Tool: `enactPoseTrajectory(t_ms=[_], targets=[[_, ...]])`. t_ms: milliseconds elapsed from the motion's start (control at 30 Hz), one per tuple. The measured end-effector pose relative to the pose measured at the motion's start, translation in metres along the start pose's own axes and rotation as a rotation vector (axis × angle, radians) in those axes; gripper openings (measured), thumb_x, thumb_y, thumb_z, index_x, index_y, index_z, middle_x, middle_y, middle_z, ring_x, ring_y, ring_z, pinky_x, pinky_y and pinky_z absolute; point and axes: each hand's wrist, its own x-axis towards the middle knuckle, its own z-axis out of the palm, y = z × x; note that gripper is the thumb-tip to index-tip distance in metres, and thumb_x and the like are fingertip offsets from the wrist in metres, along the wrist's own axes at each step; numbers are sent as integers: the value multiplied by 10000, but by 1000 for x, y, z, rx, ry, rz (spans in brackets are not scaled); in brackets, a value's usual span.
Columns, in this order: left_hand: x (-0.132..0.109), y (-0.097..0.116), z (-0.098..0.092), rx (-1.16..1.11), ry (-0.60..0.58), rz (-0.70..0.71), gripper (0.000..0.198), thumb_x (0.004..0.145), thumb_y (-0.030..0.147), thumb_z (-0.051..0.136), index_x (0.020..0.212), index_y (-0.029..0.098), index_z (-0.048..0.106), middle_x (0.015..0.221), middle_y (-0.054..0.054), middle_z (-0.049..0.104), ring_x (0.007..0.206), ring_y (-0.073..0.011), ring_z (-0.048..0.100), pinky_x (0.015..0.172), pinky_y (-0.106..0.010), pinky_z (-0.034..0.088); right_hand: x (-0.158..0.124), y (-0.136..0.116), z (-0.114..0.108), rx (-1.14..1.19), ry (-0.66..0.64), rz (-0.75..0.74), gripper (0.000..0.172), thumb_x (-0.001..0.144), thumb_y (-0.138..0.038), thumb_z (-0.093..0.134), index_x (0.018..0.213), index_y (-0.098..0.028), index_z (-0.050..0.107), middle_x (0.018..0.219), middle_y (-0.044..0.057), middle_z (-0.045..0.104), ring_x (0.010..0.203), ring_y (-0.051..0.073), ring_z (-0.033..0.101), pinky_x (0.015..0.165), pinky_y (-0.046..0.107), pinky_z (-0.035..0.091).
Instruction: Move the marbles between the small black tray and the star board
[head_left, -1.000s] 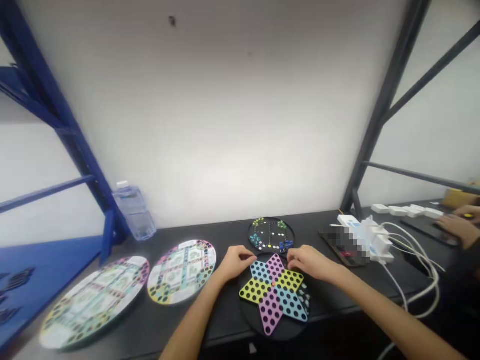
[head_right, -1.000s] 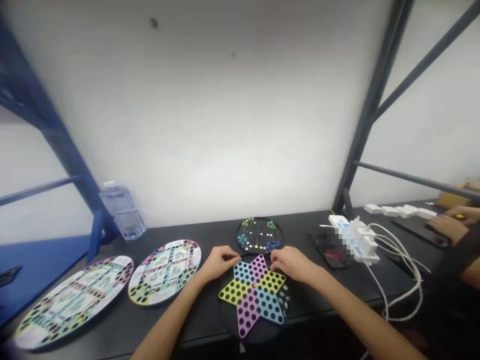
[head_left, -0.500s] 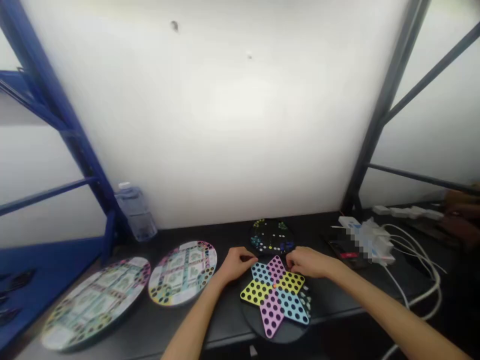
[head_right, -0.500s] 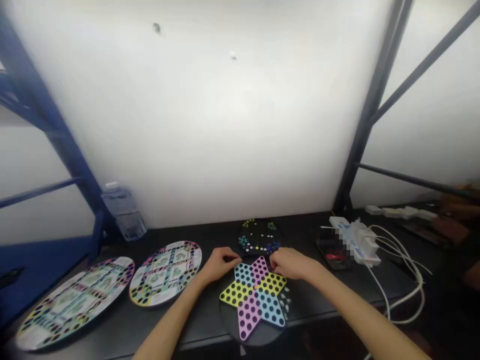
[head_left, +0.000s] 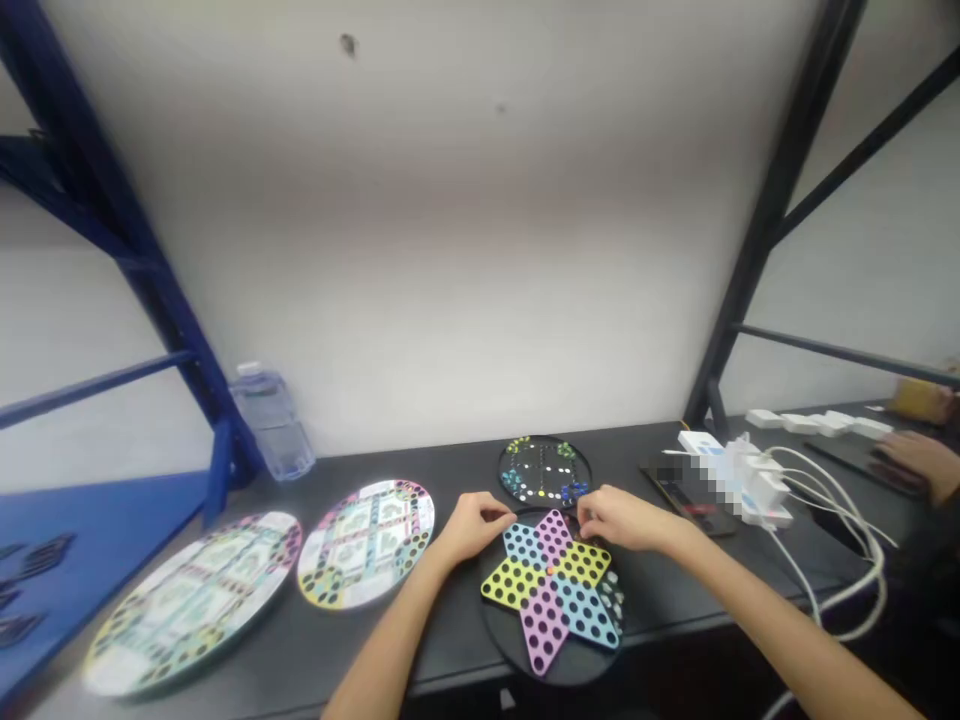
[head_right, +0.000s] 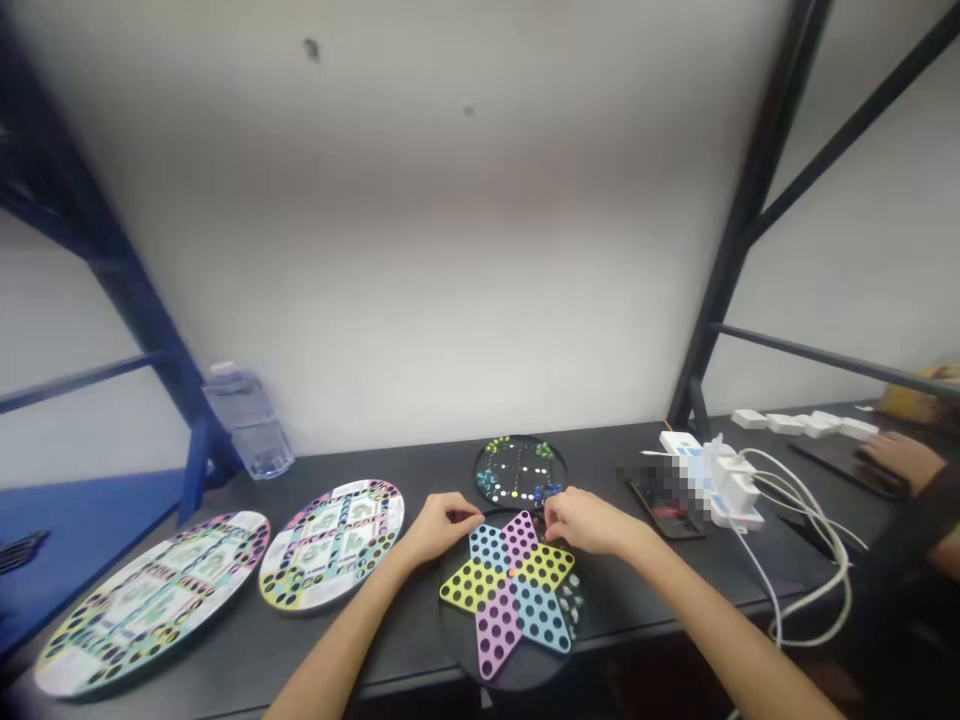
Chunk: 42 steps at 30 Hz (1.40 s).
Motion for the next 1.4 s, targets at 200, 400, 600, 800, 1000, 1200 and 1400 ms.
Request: enactPoseTrajectory(t_ms=[200,400,600,800,1000,1200,1400], targets=[[0,-2,2,13,16,-5,255,863,420,638,875,218,793,817,-25,738,756,-152,646,709,-240,462,8,34,38,1215,336,126,353,796,-521,689,845,-193,570,459,-134,245,381,47,161,377,184,166],[0,-2,1,-4,8,-16,250,863,412,640,890,215,791,843,-31,738,767,-155,651,714,-242,468,23,46,50,1678,366,171,276,849,-433,574,722,-198,505,458,-104,255,362,53,138,321,175,158],[2,-2,2,17,6,-4,258,868,416,635,884,210,790,832,-28,733,762,-152,643,715,-244,464,30,37,46,1437,459,266,515,802,-490,666,577,-226,286,471,-105,257,367,35,150,329,182,109],[1,0,1,-1,-3,-16,272,868,427,633,896,204,787,848,-36,739,769,-155,648,716,-242,472,12,15,35,357,362,115,364,841,-463,621,636,-163,631,522,-26,518,499,100,435,500,226,313],[0,-2,2,1,6,-18,271,857,434,643,876,205,787,826,-33,732,757,-155,649,706,-241,474,-6,-5,18,-120,98,35,176,823,-245,633,937,-231,767,866,46,726,839,197,638,739,265,412],[1,-2,2,2,16,-23,273,849,436,643,869,204,787,831,-35,738,755,-156,649,705,-243,476,1,-7,21,-126,59,0,255,786,-165,611,968,-240,772,941,58,736,894,209,650,777,272,423],[1,-1,2,10,7,-35,282,850,441,638,871,202,786,832,-39,738,760,-158,646,711,-247,477,5,9,25,333,229,18,155,742,-321,700,817,-187,721,517,-48,497,483,103,412,517,241,327]])
